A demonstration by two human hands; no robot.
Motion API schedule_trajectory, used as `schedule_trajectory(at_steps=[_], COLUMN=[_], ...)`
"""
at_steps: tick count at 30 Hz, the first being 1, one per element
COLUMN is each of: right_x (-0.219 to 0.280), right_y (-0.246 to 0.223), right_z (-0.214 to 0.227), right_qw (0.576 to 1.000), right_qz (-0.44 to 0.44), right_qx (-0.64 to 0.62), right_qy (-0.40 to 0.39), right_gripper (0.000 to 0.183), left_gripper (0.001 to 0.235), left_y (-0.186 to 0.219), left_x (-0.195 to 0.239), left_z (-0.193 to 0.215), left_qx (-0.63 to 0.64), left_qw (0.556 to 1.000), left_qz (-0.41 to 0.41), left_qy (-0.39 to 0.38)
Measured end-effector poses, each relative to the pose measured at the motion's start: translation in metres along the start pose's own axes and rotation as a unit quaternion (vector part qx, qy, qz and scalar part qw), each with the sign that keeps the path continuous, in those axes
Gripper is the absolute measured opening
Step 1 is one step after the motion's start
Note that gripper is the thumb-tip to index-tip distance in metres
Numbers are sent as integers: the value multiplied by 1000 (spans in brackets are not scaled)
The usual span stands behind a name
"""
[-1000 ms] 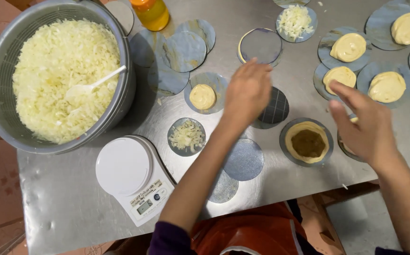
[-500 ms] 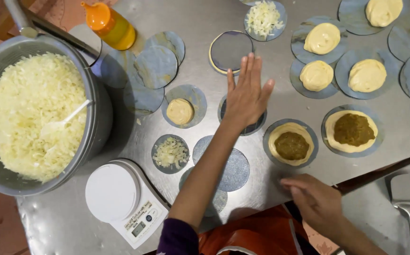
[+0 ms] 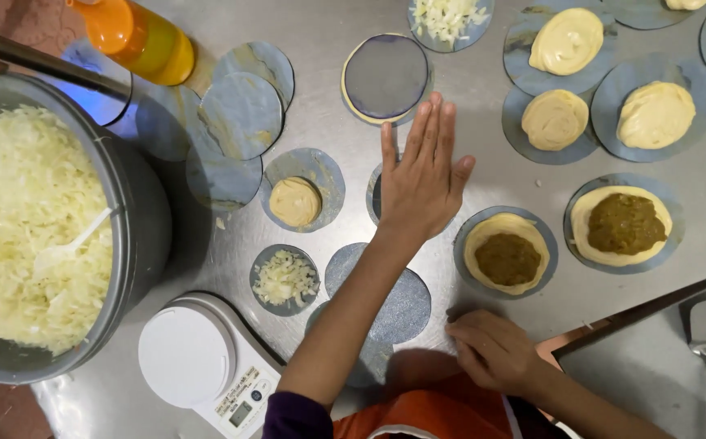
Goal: The person places a green filling onto circular dough pieces, weighs chopped onions, and adds them to the dough. They then place a top dough layer over the filling and press the edges to seal the pies.
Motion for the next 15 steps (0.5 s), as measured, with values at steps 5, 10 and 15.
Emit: schedule_trajectory(at_steps=[5, 10, 15], right_x=[11, 4, 5], right_y=[3, 0, 2], right_z=[-5, -4, -6], right_qw=[1000, 999, 999], right_qz=[9, 15, 12], right_qx=[8, 25, 12], right_qy=[-20, -33, -44], right_gripper=[13, 15, 15], left_gripper=[66, 64, 63], left_y=[-1, -2, -3], left_x=[3, 2, 1], left_z=[2, 5, 6], left_qx=[5, -9, -16], left_qw=[1000, 999, 998], left_qz=[-17, -20, -22], left_qy=[-7, -46, -65])
Point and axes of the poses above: each hand's wrist, its own x-axis away from the middle knuckle, its own z-axis out of the back of the hand, y = z × x, the point moved 3 cm from there along -x, towards the middle knuckle, and after that the axes turned 1 degree about x, right-handed, at the moved point
